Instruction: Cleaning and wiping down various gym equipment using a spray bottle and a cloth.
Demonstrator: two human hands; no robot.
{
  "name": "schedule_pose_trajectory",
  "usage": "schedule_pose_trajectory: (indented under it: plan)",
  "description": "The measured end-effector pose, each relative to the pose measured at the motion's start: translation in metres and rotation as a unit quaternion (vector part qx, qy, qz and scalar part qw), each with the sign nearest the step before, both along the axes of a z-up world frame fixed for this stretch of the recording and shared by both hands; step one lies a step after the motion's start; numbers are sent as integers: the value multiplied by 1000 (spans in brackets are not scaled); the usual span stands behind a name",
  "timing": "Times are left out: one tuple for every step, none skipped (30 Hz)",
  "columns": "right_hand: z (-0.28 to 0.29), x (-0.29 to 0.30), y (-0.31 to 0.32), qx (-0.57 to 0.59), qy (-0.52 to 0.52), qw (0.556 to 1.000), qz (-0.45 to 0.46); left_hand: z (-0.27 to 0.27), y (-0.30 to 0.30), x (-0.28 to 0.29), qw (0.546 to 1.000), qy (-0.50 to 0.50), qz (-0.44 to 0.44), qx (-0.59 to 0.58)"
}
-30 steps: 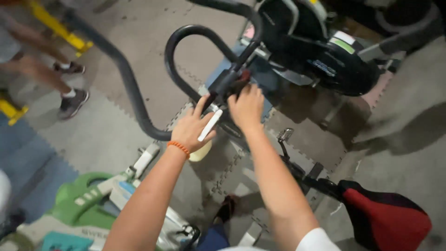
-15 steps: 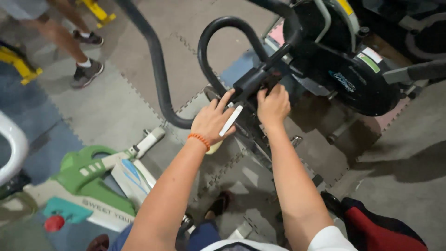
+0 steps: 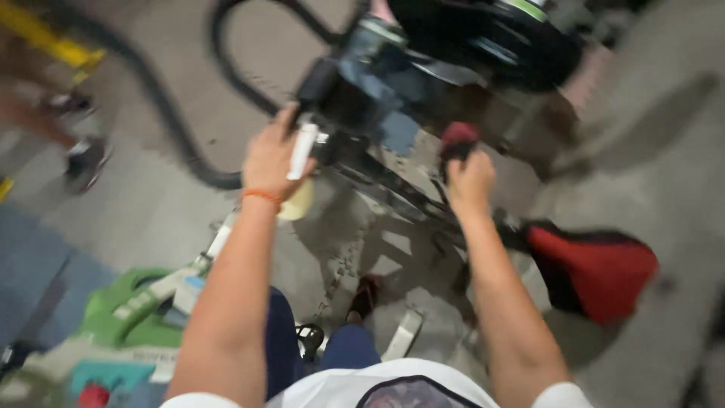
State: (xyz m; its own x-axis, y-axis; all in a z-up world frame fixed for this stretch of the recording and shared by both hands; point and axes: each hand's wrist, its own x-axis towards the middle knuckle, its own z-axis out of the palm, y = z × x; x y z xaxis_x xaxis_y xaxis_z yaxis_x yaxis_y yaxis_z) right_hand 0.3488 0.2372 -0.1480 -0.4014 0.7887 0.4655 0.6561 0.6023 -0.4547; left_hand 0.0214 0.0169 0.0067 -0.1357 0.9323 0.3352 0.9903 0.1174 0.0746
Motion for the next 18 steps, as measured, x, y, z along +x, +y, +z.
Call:
schedule_pose_trajectory:
  plan:
    - [-12, 45, 3, 22, -36, 998, -48, -5, 1, 0, 998, 55, 21, 24]
    - [-21, 92, 2, 42, -75, 992, -91, -9, -1, 2, 992, 107, 46, 47]
    - [-19, 130, -7, 38, -83, 990, -110, -23, 2, 8, 994, 100, 26, 46]
    - [-16, 160, -13, 30, -106, 985, -136, -37, 3, 11, 986, 119, 70, 96]
    - [-12, 190, -20, 21, -128, 978, -162, -51, 5, 13, 973, 136, 115, 145]
    - [-16, 210, -21, 21, -130, 976, -172, -60, 14, 34, 975, 132, 105, 147]
    - [-20, 229, -23, 28, -133, 975, -173, -69, 23, 55, 965, 114, 81, 222]
    - [-26, 243, -25, 33, -136, 975, -172, -79, 29, 73, 949, 96, 59, 294]
    - [-34, 253, -24, 30, -138, 973, -180, -70, 38, 101, 950, 93, 51, 293]
    - [-43, 263, -22, -23, -150, 976, -158, -62, 50, 129, 952, -171, -14, 252]
    - [-52, 274, -21, -76, -161, 975, -135, -54, 61, 158, 884, -421, -78, 187]
    - [-65, 285, -13, -83, -161, 973, -143, -73, 77, 181, 884, -424, -85, 178]
    - [-78, 296, -5, -102, -199, 966, -127, -92, 93, 205, 915, -305, -193, 180]
    - [-90, 307, 8, -118, -235, 958, -111, -111, 111, 228, 919, -180, -298, 183]
    - [-86, 312, 8, -123, -235, 956, -121, -118, 126, 255, 916, -184, -308, 179]
    - [-81, 318, 13, -56, -269, 954, -116, -124, 141, 283, 927, -151, -315, 138]
    - [-75, 322, 18, 10, -302, 947, -110, -130, 155, 310, 935, -118, -321, 96]
    - [-74, 320, 13, 8, -302, 947, -112, -134, 162, 337, 934, -118, -323, 95]
